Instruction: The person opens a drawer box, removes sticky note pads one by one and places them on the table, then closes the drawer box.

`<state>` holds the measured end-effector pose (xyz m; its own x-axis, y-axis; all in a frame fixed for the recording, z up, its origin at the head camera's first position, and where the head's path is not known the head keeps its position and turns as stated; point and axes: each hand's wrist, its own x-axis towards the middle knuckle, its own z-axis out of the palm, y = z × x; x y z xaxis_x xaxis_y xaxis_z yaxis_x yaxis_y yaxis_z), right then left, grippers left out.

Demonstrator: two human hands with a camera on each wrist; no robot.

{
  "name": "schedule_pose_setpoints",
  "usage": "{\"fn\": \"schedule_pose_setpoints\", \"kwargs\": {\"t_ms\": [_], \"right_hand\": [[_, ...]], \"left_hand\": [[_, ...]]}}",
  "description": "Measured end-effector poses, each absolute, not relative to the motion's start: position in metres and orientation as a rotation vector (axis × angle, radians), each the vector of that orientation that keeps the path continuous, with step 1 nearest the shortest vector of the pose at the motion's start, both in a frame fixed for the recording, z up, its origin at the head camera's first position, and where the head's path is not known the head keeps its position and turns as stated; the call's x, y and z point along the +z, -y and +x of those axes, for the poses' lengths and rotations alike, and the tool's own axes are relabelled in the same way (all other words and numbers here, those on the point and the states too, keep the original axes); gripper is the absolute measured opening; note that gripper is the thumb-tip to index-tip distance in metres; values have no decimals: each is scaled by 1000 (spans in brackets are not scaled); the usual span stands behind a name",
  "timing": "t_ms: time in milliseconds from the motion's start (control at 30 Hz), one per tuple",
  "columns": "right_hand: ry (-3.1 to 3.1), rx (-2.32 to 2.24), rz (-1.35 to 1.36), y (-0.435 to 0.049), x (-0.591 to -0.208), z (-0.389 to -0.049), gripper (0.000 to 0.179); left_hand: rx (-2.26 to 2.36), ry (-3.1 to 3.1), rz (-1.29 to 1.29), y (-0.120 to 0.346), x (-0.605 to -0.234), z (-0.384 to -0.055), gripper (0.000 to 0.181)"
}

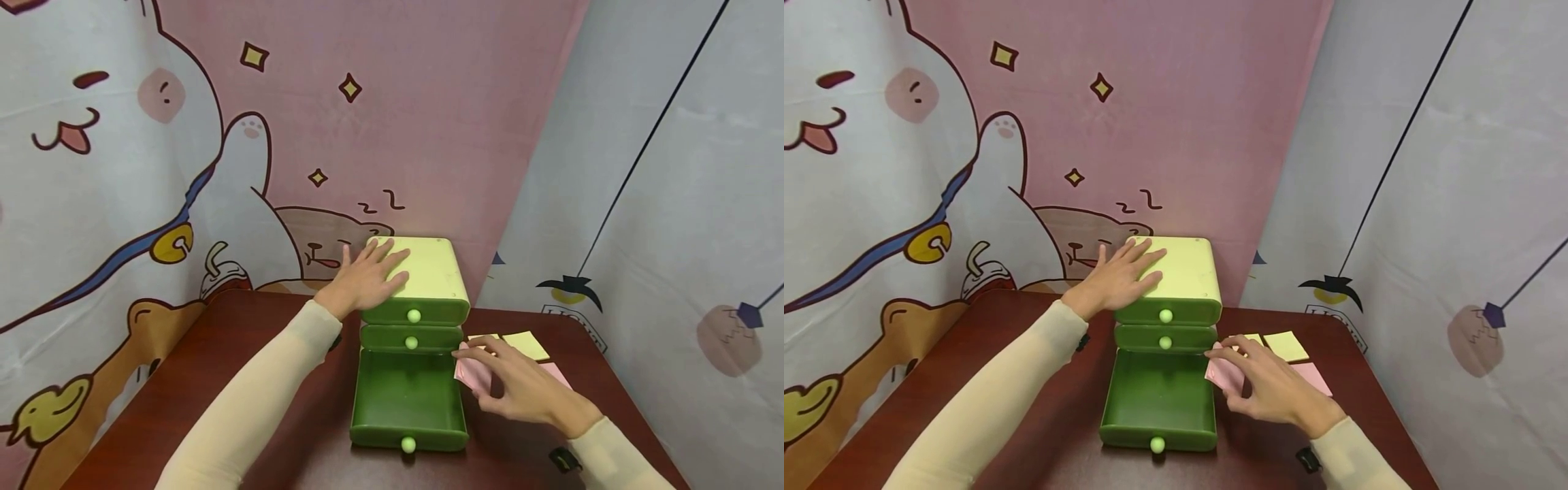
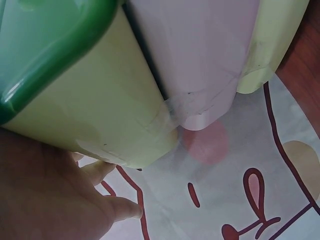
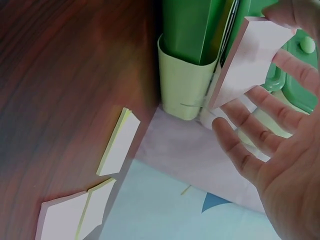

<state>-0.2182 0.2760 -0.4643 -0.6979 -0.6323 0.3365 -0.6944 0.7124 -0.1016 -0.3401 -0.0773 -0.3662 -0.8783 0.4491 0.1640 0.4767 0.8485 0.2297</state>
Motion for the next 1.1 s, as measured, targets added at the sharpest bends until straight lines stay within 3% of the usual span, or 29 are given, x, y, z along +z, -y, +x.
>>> {"fn": "schedule_pose_setpoints", "kwargs": {"t_ms": [400, 1100], "right_hand": [[2615, 379, 1006, -286, -474, -219, 76], [2711, 551, 805, -304, -488, -231, 57]], "left_hand": [[-401, 2922, -735, 78, -367, -339, 72], [-425, 2938, -730, 77, -363, -338, 71]]}}
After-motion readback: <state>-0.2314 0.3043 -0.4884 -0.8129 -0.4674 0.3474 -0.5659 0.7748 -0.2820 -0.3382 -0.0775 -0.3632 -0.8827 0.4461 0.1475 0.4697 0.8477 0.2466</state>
